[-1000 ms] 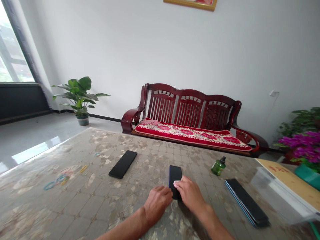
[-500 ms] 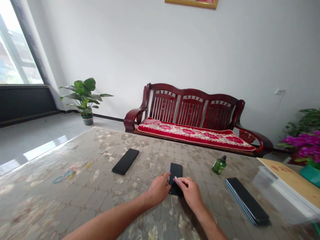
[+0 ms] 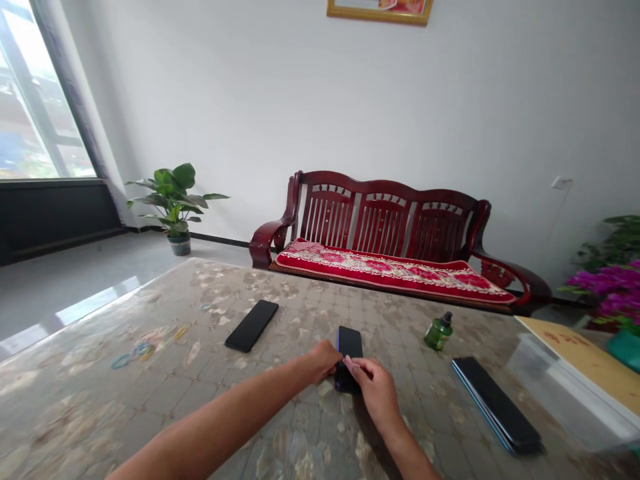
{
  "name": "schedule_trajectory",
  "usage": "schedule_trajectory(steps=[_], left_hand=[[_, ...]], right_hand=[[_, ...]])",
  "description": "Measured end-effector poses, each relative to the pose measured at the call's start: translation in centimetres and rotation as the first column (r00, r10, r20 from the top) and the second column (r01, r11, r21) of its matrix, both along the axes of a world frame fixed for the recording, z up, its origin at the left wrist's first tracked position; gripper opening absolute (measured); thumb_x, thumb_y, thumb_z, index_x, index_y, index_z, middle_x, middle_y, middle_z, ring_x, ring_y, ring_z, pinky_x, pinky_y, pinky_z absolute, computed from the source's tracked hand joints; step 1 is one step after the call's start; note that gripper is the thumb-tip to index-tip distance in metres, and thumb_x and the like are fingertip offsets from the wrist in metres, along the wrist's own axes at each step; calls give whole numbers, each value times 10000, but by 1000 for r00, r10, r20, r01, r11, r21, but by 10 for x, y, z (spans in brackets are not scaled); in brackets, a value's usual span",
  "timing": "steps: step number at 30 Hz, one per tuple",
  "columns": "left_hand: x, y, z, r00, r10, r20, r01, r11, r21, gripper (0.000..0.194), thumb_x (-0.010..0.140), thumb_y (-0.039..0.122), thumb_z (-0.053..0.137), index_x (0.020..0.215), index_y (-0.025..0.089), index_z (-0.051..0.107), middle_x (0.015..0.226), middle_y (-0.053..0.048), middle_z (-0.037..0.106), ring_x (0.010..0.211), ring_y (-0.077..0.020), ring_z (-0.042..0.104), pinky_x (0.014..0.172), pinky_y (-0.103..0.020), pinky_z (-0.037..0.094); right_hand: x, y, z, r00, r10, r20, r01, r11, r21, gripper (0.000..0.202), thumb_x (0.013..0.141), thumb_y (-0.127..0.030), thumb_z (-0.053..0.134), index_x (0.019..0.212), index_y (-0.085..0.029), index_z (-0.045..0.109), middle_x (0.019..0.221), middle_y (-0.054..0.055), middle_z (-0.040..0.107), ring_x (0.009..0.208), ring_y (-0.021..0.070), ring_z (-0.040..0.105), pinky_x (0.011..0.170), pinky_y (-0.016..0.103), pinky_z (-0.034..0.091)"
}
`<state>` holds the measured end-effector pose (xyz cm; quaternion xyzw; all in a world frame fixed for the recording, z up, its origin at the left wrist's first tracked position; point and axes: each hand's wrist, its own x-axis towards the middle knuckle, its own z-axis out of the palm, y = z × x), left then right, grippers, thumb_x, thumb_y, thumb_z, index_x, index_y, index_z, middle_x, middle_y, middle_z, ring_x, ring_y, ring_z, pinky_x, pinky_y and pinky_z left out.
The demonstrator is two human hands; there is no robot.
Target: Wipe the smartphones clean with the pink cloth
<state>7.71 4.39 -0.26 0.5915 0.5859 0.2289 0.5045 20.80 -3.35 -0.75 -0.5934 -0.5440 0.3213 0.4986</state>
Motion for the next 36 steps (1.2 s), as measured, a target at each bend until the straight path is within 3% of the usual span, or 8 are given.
schedule_trajectory(steps=[3, 7, 13, 18, 21, 25, 31, 36], left_hand=[[3, -5, -2, 990, -34, -139, 30, 999, -31, 326, 958, 352, 598, 1222, 160, 584, 1222, -89, 600, 1029, -242, 620, 861, -435, 547], [2, -9, 3, 956, -22, -293, 41, 997, 60, 109, 880, 192, 629, 949, 125, 680, 891, -42, 687, 928, -229, 649, 743, -283, 497], [-16, -7, 40, 893, -67, -445, 202, 944, 263, 201, 830, 100, 543, 867, 197, 715, 839, -25, 705, 897, -212, 662, 742, -265, 442], [-28, -22, 59, 825, -112, -554, 373, 844, 385, 213, 898, 144, 513, 988, 206, 696, 1043, -66, 681, 1023, -218, 628, 873, -284, 428], [-31, -31, 55, 765, -83, -639, 462, 763, 453, 228, 945, 152, 471, 1045, 202, 670, 1022, -64, 667, 979, -201, 633, 858, -276, 440], [-32, -38, 46, 735, -38, -677, 487, 725, 487, 229, 987, 161, 430, 1045, 198, 649, 1005, -59, 657, 947, -198, 628, 840, -283, 447], [-34, -49, 42, 710, -7, -704, 528, 668, 525, 225, 995, 140, 412, 1021, 198, 629, 988, -53, 643, 939, -207, 603, 845, -303, 441], [-33, -52, 45, 701, -24, -713, 544, 664, 513, 233, 999, 147, 404, 1026, 206, 628, 1002, -55, 639, 956, -211, 597, 866, -316, 440]], right_hand=[[-1, -1, -4, 998, 1, -65, -1, 1000, -7, 448, 761, -623, 662, 856, -205, 790, 915, 100, 749, 899, 271, 674, 863, 361, 499], [-2, -3, -3, 985, 26, -173, -36, 998, -54, 484, 727, -636, 691, 864, -181, 784, 873, 90, 755, 861, 264, 676, 793, 338, 517], [17, 9, 14, 969, -53, -240, 69, 996, 57, 482, 756, -612, 665, 934, -177, 773, 908, 84, 757, 870, 245, 678, 805, 333, 525], [33, 24, 24, 964, -224, 146, 172, 937, 305, 342, 890, -487, 553, 940, -220, 761, 942, 81, 728, 904, 218, 661, 836, 324, 509], [25, 24, 27, 887, -239, 394, 90, 928, 361, 279, 954, -377, 497, 962, -252, 746, 923, 53, 705, 887, 189, 644, 811, 293, 494], [0, 15, 33, 742, -234, 628, -38, 921, 388, 224, 965, -255, 500, 996, -279, 721, 925, 30, 686, 903, 177, 619, 814, 282, 479], [-5, 5, 45, 563, -210, 799, -176, 914, 365, 168, 930, -180, 568, 967, -270, 706, 928, 25, 678, 896, 177, 590, 809, 289, 450], [27, 10, 46, 495, -310, 812, -46, 924, 381, 201, 932, -143, 545, 922, -254, 711, 851, 33, 657, 820, 188, 564, 732, 292, 417]])
